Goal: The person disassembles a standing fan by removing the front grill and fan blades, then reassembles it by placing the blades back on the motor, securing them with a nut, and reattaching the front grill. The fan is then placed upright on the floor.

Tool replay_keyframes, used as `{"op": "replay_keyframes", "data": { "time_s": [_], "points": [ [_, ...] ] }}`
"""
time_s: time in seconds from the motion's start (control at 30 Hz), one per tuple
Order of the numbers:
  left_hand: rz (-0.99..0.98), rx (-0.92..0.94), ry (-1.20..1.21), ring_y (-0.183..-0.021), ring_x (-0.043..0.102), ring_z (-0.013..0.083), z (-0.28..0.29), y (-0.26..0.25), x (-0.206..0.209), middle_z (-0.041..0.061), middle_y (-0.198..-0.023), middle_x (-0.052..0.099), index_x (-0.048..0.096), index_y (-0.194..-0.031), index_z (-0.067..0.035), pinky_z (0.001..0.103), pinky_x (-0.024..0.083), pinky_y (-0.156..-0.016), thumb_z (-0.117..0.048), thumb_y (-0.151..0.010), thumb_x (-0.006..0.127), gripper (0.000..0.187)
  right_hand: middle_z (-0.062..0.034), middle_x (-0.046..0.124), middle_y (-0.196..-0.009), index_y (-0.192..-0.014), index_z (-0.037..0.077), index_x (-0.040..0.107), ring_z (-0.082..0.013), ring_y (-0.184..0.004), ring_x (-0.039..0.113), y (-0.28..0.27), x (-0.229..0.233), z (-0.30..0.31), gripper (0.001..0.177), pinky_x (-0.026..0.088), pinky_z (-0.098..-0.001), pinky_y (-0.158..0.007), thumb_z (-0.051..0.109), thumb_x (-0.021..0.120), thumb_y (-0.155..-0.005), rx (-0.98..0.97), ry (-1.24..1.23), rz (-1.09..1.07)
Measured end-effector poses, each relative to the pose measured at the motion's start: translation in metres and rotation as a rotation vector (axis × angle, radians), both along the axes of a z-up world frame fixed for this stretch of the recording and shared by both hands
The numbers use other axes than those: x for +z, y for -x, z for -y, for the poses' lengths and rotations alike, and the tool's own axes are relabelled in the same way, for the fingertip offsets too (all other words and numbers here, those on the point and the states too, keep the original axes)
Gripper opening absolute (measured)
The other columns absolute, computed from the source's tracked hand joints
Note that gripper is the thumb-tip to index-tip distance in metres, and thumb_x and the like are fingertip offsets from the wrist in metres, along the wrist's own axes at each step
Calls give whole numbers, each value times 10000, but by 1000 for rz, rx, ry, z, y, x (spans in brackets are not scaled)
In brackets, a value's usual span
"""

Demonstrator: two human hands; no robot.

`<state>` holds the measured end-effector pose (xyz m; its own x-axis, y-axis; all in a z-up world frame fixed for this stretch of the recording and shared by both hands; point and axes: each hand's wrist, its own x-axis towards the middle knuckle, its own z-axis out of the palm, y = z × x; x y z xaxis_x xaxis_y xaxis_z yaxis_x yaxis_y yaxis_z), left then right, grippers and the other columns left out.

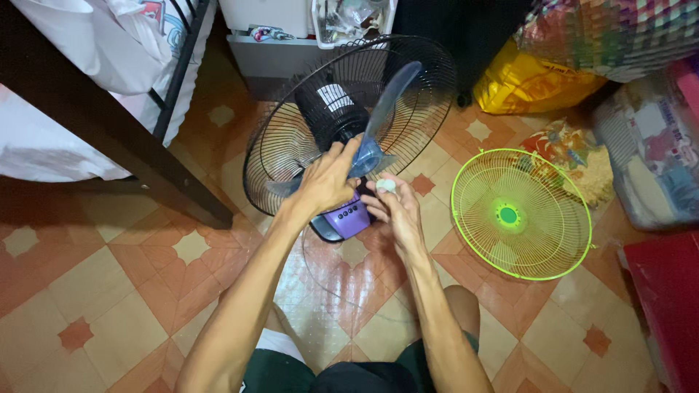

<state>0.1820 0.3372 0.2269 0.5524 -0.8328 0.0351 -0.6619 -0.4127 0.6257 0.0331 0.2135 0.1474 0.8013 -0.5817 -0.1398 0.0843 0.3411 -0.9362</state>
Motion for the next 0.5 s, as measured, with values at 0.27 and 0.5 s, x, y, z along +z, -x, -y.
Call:
{"op": "replay_keyframes", "data": {
  "time_s": [0.27, 0.5],
  "points": [
    [-187, 48, 162, -1052, 649, 491, 10, -15, -28, 324, -1092, 676, 454, -1416, -48, 526, 508, -914, -158, -807, 727, 677, -138, 703, -1257, -1366, 69, 454, -238, -1035, 729, -19, 11, -3, 421, 549, -337, -844, 289, 539, -1018, -154, -22, 5],
    [-188, 77, 153, -965, 696, 470, 10, -16, -14, 281, -964, 720, 555, -1321, -55, 533, 541, -832, -157, -766, 715, 586, -132, 650, -1242, -1326, 8, 681, -166, -1029, 600, -36, -12, -13, 375, 495, -308, -921, 147, 740, -983, -383, 481, 2]
  ]
}}
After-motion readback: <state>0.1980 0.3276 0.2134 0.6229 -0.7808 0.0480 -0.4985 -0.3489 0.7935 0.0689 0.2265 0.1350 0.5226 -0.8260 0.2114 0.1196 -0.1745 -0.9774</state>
